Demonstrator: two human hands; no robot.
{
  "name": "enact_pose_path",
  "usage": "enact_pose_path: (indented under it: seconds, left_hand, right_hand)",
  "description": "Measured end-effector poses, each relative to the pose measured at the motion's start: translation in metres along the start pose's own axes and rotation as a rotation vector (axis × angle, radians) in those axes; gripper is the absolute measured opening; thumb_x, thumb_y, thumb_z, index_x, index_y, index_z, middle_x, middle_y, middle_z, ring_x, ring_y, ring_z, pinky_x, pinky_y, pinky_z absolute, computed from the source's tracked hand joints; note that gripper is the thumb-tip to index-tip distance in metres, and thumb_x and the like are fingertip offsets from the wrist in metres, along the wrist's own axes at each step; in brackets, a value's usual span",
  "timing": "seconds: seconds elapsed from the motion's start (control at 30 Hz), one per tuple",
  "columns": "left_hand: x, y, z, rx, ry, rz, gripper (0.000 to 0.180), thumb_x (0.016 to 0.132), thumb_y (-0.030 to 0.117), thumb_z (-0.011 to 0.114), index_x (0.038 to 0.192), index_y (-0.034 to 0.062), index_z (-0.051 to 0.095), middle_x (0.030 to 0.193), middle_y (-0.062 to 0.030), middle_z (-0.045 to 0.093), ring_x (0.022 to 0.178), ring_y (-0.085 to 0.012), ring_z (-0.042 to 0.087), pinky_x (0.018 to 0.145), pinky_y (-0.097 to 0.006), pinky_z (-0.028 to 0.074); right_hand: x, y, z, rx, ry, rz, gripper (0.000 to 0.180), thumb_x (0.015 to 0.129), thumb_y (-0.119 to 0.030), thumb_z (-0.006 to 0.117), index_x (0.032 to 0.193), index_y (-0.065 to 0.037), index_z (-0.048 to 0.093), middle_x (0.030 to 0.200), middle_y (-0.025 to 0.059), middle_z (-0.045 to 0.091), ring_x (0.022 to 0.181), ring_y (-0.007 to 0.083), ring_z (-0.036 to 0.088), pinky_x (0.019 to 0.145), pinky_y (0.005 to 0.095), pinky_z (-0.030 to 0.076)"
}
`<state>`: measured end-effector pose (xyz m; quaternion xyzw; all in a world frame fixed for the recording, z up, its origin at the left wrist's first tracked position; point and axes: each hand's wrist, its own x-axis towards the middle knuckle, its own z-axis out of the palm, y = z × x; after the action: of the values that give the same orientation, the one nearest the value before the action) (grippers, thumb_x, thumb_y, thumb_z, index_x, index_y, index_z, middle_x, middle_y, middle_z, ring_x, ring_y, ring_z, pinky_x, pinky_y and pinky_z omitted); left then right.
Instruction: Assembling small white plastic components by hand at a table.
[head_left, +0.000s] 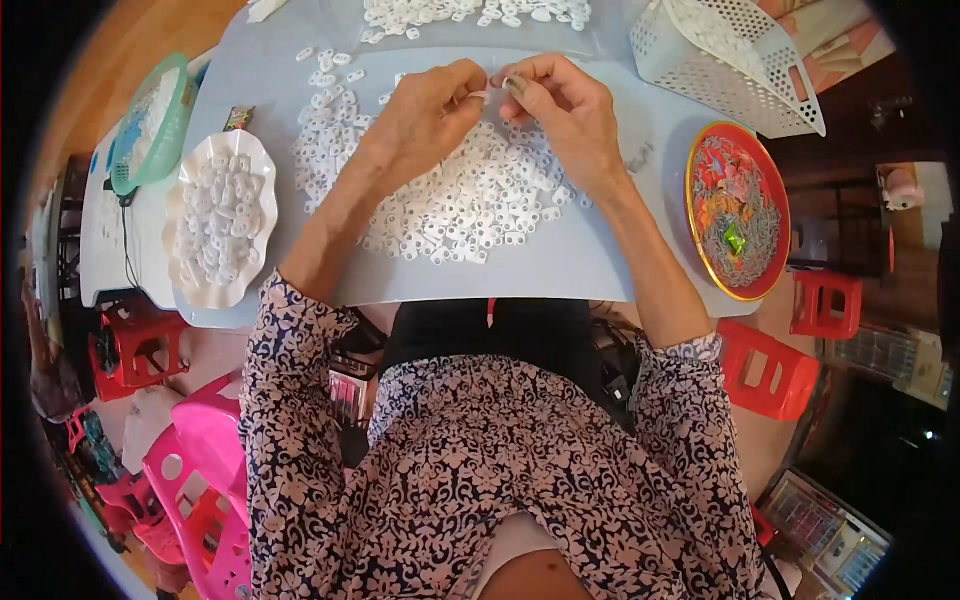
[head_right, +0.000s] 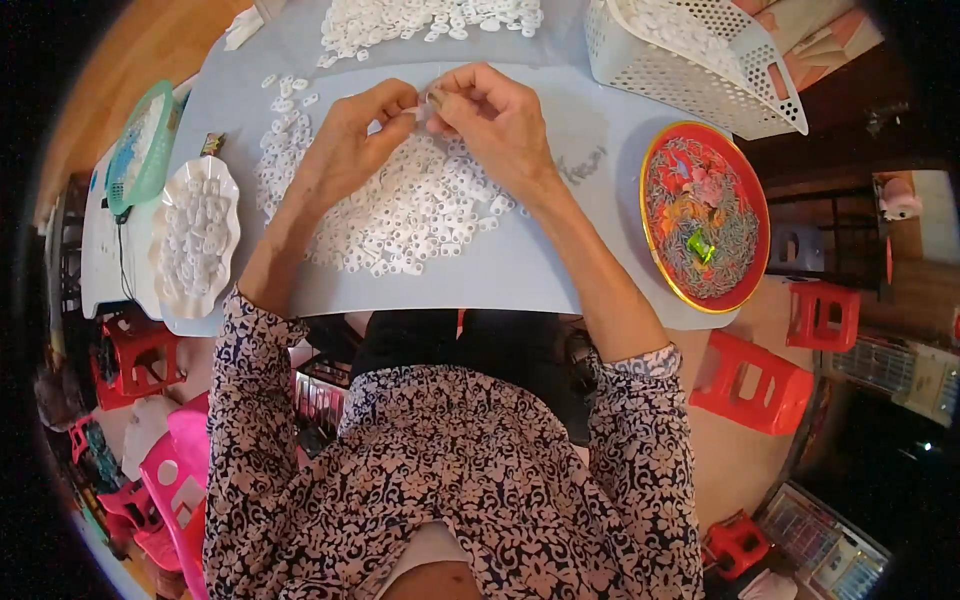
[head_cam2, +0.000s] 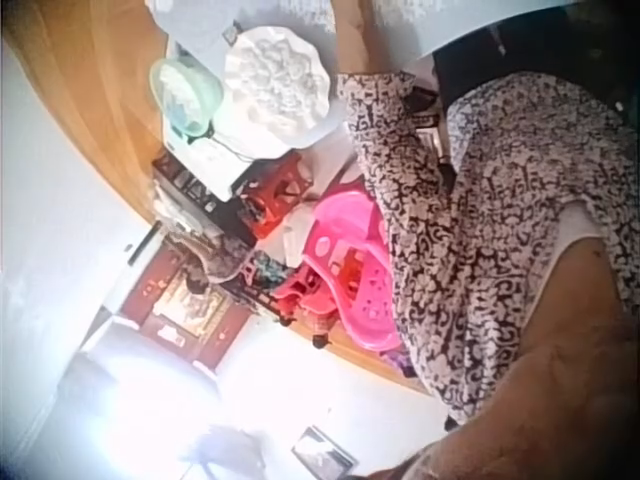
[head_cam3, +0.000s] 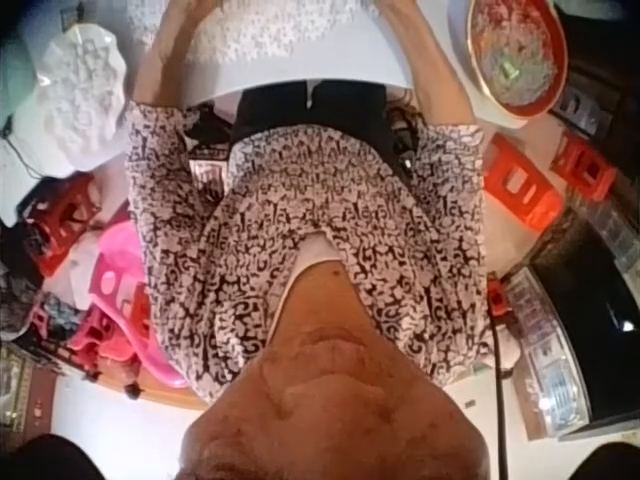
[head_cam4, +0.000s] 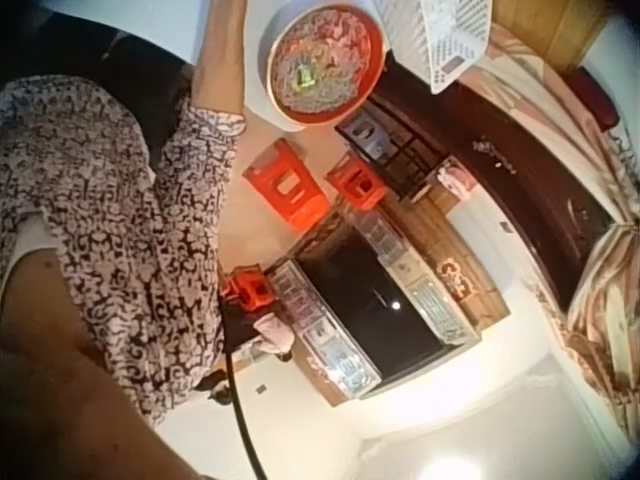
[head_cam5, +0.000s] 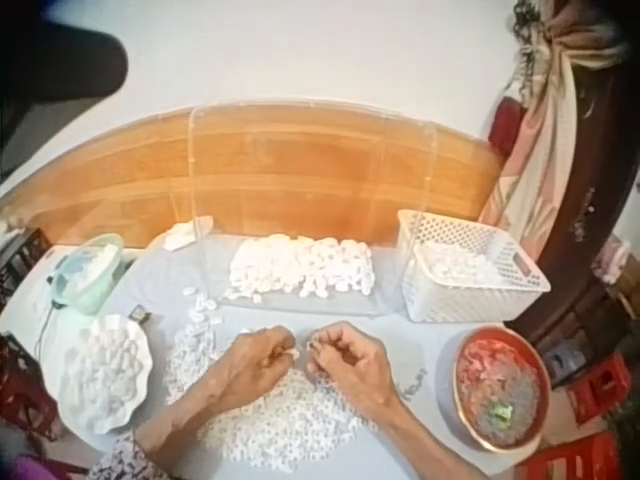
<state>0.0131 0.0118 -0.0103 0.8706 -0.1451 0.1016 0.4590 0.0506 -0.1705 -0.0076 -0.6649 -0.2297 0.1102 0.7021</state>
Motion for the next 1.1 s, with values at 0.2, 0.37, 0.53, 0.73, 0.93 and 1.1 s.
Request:
enact_pose_path:
  seconds: [0.2,0.37,0.53,0.73,0.93,1.1]
  left_hand:
    - [0.002,0.001,0.003,-0.212,0.104,-0.009,0.012,0.084,0.008,0.058,0.093,0.0002,0.061,0.072,-0.0067,0.06,0.064,-0.012,0.052,0.059,-0.028,0.043]
    - [0.0,0.0,0.005,-0.52,0.075,-0.199,0.014,0.086,0.011,0.061,0.096,0.0006,0.065,0.081,0.0003,0.063,0.07,-0.0054,0.051,0.062,-0.023,0.043]
    - [0.001,0.003,0.002,-0.638,0.117,-0.197,0.018,0.088,0.014,0.06,0.099,0.0007,0.067,0.086,-0.0025,0.064,0.077,-0.0091,0.056,0.073,-0.023,0.045]
    - [0.002,-0.005,0.001,-0.73,0.154,-0.171,0.02,0.087,0.015,0.06,0.1,0.0018,0.067,0.084,-0.0023,0.064,0.078,-0.0096,0.056,0.073,-0.022,0.045]
    - [0.003,-0.006,0.002,-0.757,0.164,-0.165,0.016,0.087,0.015,0.061,0.097,0.0032,0.064,0.082,0.0001,0.061,0.077,-0.0091,0.057,0.072,-0.023,0.045]
    - [0.003,-0.011,0.003,-0.754,0.147,-0.111,0.013,0.088,0.014,0.059,0.095,0.0034,0.062,0.083,0.0015,0.061,0.077,-0.008,0.057,0.073,-0.023,0.046]
  right_hand:
    - [0.003,0.001,0.0,0.021,0.0,-0.037,0.011,0.09,-0.01,0.058,0.094,0.0,0.061,0.081,0.0043,0.065,0.074,0.0082,0.062,0.067,0.0215,0.051]
    - [0.003,0.003,-0.001,0.089,0.019,-0.087,0.011,0.09,-0.009,0.059,0.095,0.001,0.061,0.079,0.0038,0.065,0.071,0.0083,0.061,0.065,0.0206,0.05]
    - [0.0,0.003,0.001,0.103,0.045,-0.114,0.012,0.089,-0.008,0.061,0.096,0.002,0.065,0.079,0.004,0.065,0.068,0.0076,0.06,0.061,0.0197,0.049]
    - [0.001,0.006,0.001,0.003,0.025,-0.112,0.015,0.087,-0.004,0.062,0.101,0.002,0.065,0.079,0.0024,0.064,0.064,0.006,0.056,0.059,0.0187,0.047]
    - [0.0,0.004,0.004,-0.011,-0.013,-0.125,0.026,0.086,-0.002,0.062,0.111,0.002,0.058,0.081,0.0017,0.063,0.065,0.0049,0.054,0.059,0.0189,0.047]
    - [-0.001,0.002,0.006,-0.048,-0.014,-0.086,0.028,0.084,0.0,0.062,0.111,0.003,0.056,0.081,0.0019,0.063,0.066,0.0047,0.054,0.06,0.0192,0.047]
